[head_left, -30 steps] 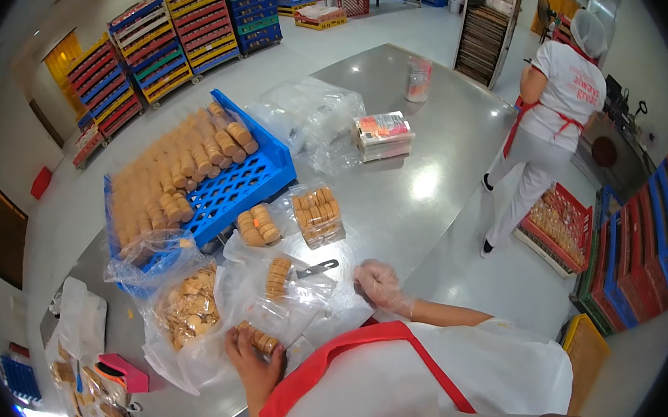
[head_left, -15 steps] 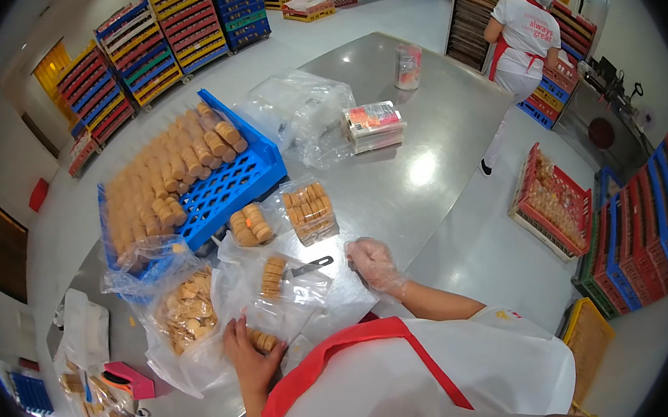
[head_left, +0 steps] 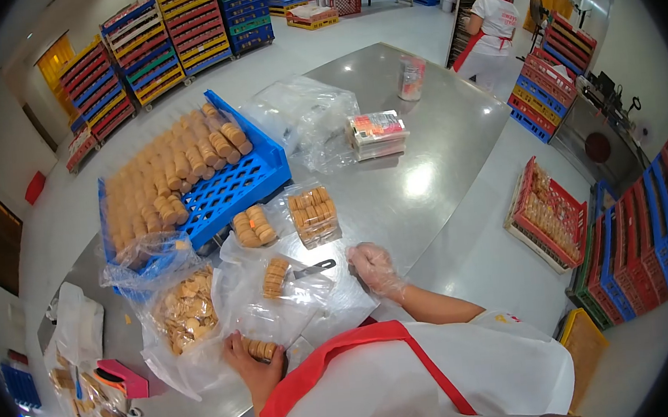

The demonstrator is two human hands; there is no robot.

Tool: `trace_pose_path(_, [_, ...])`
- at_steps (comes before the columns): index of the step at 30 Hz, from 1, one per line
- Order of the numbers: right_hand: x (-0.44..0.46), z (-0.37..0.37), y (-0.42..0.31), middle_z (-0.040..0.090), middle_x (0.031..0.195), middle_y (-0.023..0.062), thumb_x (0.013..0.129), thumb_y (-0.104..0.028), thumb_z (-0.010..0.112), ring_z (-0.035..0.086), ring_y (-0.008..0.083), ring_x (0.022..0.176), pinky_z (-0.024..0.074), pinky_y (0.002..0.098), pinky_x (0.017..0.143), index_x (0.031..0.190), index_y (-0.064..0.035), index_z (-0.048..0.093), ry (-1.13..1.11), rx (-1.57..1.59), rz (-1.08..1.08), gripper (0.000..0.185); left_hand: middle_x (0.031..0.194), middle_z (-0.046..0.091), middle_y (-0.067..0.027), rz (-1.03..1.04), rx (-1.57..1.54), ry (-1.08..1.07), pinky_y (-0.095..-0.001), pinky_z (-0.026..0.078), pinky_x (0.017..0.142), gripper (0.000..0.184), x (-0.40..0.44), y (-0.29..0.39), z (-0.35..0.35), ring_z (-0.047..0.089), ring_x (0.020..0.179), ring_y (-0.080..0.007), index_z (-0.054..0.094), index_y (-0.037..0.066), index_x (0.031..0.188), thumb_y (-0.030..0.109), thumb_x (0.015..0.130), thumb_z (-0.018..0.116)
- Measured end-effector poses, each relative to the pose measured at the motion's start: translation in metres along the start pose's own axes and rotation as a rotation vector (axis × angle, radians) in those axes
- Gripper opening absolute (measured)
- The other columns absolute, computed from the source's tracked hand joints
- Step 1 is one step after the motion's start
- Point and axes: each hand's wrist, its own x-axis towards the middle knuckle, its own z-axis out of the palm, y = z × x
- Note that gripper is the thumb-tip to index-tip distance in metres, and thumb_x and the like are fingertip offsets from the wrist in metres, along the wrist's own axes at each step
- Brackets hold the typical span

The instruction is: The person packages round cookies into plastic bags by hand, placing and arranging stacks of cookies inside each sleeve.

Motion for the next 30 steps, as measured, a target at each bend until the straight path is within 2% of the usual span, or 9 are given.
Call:
trace_pose_path(3, [-0.0018, 0.0017, -0.0018, 0.059, 0.063, 0.0124, 0.097, -0.031, 0.057, 0.057, 0.0232, 0.061, 0.0457, 0.0394, 0.063, 0.068, 0.0007, 0.061, -0.007, 0.077, 0.054, 0.042, 0.145, 0.029, -0.0296, 0.048, 0.004, -0.002, -0.0552, 0.028, 0.111, 0.100, 0.0007, 0.0006, -0.0001, 0.031, 0.133, -0.0481, 0.031, 0.003, 0.145, 0.016, 0.063, 0.087])
trace_pose_path(12, [0.0008, 0.0010, 0.0038, 0.061, 0.066, 0.0149, 0.098, -0.033, 0.055, 0.059, 0.0279, 0.065, 0.0460, 0.0425, 0.066, 0.069, 0.0001, 0.062, -0.005, -0.083, -0.039, 0.044, 0.143, 0.029, -0.0296, 0.033, 0.023, 0.017, -0.0549, 0.030, 0.110, 0.103, -0.0007, -0.0036, 0.0026, 0.034, 0.131, -0.0479, 0.030, 0.003, 0.146, 0.013, 0.062, 0.088])
trace_pose_path(18, [-0.0008, 0.0010, 0.0014, 0.061, 0.067, 0.0147, 0.097, -0.031, 0.055, 0.059, 0.0284, 0.065, 0.0464, 0.0423, 0.067, 0.070, -0.0004, 0.063, -0.041, -0.028, 0.009, 0.042, 0.142, 0.031, -0.0287, 0.045, -0.001, 0.028, -0.0541, 0.031, 0.110, 0.102, -0.0003, -0.0022, 0.0033, 0.034, 0.131, -0.0472, 0.030, 0.004, 0.146, 0.011, 0.062, 0.087])
trace_pose_path(27, [0.0020, 0.0011, -0.0040, 0.062, 0.074, 0.0177, 0.094, -0.025, 0.059, 0.060, 0.0333, 0.072, 0.0467, 0.0438, 0.069, 0.073, 0.0005, 0.064, -0.087, -0.215, -0.083, 0.033, 0.141, 0.033, -0.0284, -0.005, 0.005, 0.032, -0.0539, 0.032, 0.109, 0.100, 0.0007, 0.0033, 0.0022, 0.036, 0.130, -0.0471, 0.033, 0.003, 0.145, 0.015, 0.062, 0.088])
trace_pose_path(30, [0.0002, 0.0022, 0.0004, 0.063, 0.075, 0.0180, 0.092, -0.021, 0.058, 0.061, 0.0344, 0.073, 0.0467, 0.0447, 0.070, 0.075, 0.0002, 0.064, -0.075, -0.188, -0.115, 0.028, 0.141, 0.033, -0.0284, -0.007, 0.022, 0.035, -0.0538, 0.032, 0.109, 0.100, 0.0001, 0.0020, 0.0025, 0.036, 0.130, -0.0474, 0.033, 0.003, 0.145, 0.015, 0.062, 0.088])
